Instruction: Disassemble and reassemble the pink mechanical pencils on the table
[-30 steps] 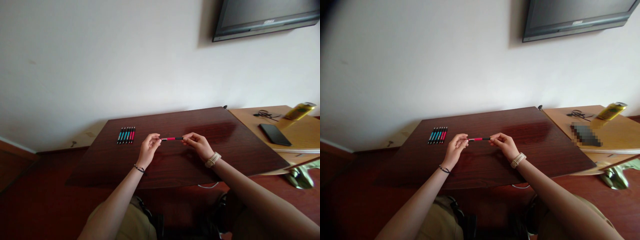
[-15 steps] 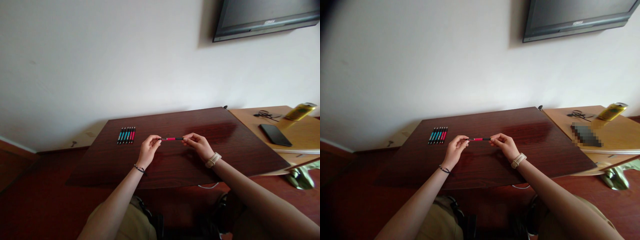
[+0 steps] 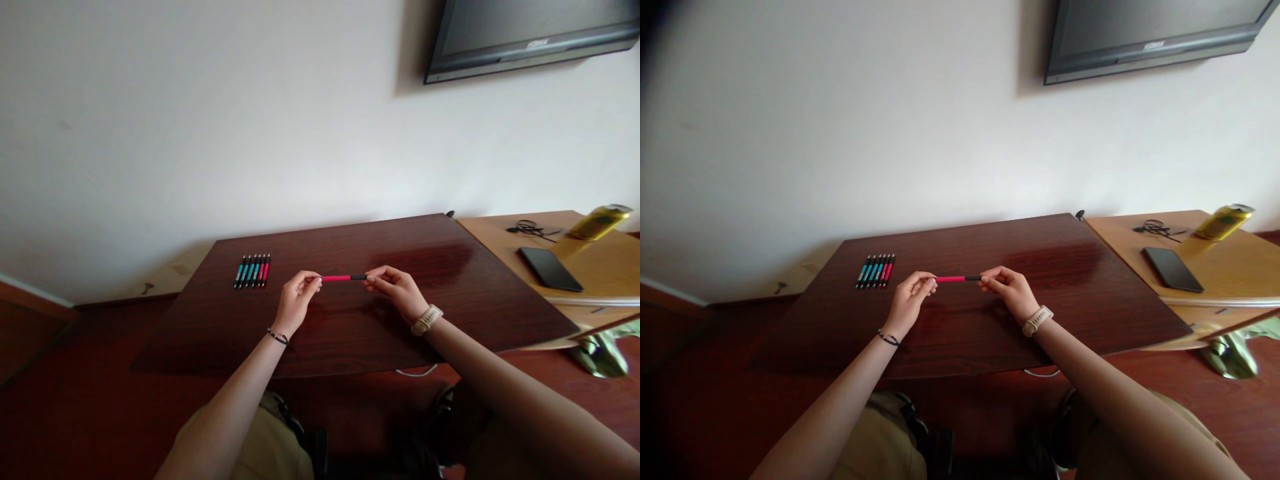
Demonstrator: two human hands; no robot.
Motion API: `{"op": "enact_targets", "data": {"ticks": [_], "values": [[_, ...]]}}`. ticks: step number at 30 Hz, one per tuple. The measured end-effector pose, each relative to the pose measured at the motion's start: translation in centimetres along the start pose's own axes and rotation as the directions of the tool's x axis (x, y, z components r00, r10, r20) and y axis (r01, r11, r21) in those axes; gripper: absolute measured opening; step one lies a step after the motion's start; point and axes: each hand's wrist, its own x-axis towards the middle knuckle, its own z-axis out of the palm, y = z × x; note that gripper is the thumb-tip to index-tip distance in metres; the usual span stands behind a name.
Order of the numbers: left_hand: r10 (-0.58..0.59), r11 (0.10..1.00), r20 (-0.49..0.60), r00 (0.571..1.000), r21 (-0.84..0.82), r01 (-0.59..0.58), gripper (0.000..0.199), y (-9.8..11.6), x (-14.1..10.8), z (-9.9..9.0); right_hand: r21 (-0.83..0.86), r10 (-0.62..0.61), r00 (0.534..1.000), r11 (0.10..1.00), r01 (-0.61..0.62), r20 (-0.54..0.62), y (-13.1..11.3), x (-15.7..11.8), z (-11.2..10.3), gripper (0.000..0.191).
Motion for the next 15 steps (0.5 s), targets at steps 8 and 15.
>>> {"op": "enact_targets", "data": {"ticks": [8,15], "values": [[-0.036,0.999,0.003,0.999,0.034,0.036,0.032,0.41,-0.04,-0.15,0.005,0.006,1.0,1.0,-0.006,0.01,0.04,0.01,0.19,0.037],[-0.067,0.998,-0.036,0.997,0.019,0.068,0.039,-0.07,0.21,-0.41,-0.017,-0.001,1.0,1.0,0.001,-0.005,-0.3,-0.07,0.03,0.039]]}}
